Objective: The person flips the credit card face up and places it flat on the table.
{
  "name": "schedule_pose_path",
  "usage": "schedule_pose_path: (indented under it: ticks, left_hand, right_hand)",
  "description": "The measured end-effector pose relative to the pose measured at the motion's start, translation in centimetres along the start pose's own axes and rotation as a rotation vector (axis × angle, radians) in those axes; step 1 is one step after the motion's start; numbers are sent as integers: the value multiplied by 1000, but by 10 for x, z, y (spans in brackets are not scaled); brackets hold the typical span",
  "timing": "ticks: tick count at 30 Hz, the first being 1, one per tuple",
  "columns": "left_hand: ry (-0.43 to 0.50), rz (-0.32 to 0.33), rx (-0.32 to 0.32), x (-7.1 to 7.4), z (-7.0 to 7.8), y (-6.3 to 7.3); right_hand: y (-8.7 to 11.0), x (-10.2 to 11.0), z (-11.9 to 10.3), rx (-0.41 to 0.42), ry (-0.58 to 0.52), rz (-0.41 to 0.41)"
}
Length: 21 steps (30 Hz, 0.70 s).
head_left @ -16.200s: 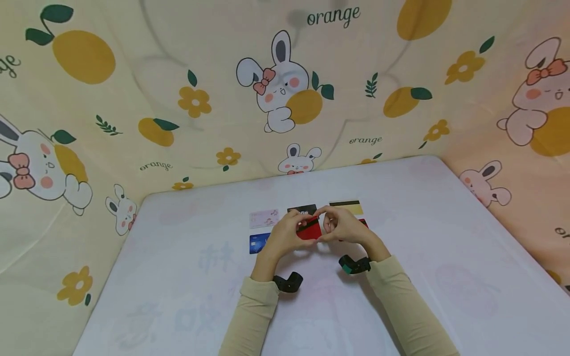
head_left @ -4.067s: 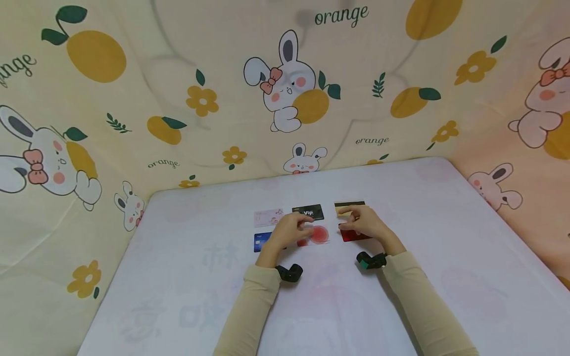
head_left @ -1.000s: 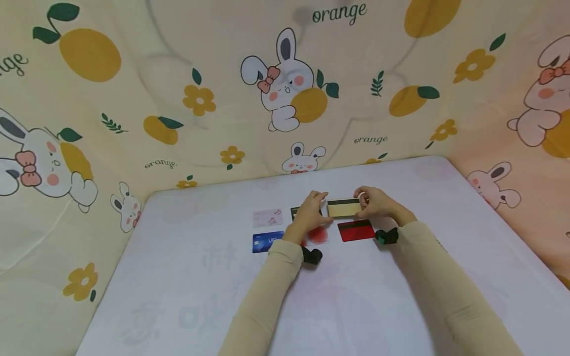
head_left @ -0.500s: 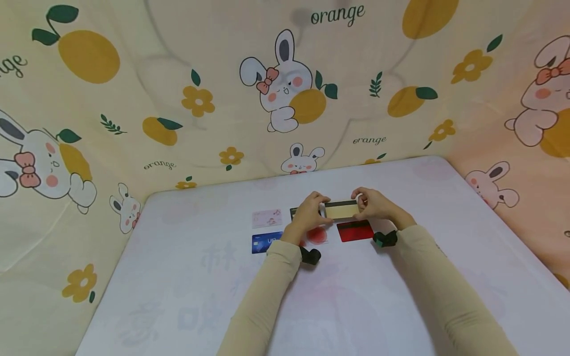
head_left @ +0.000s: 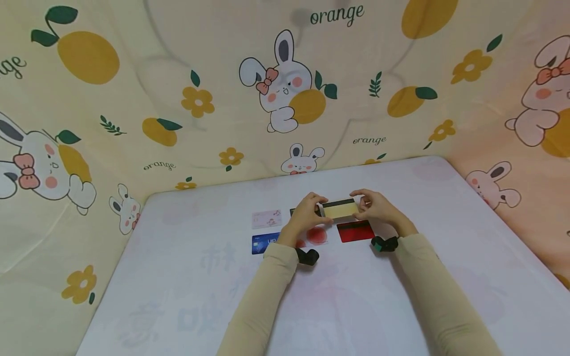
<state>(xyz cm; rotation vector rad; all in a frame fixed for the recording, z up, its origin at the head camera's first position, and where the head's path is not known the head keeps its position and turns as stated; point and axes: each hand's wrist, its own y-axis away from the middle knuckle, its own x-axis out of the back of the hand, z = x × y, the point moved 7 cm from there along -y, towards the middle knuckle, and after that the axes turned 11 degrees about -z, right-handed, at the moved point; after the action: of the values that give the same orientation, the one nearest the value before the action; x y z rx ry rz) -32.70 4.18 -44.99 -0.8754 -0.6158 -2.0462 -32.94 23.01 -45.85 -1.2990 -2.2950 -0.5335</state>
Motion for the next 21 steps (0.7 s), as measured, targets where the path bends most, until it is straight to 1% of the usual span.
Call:
schedule_pose_path:
  ticks: [6,11,16,19,21]
  left_hand:
    - [44,3,-5,1,0,5]
    - [56,8,16,1,-1,8]
    - [52,11,26,-1,-2,8]
    - [63,12,29,-1,-2,9]
    - [71,11,33,-1,-3,9]
  right_hand:
    - [5,-2,3,36,-81,61]
    - [9,-5,1,41,-137,89]
    - [12,-6,-1,34,-153,114]
    - [13,-7,-1,45,-166,129]
    - [14,-6,-6,54,-179,136]
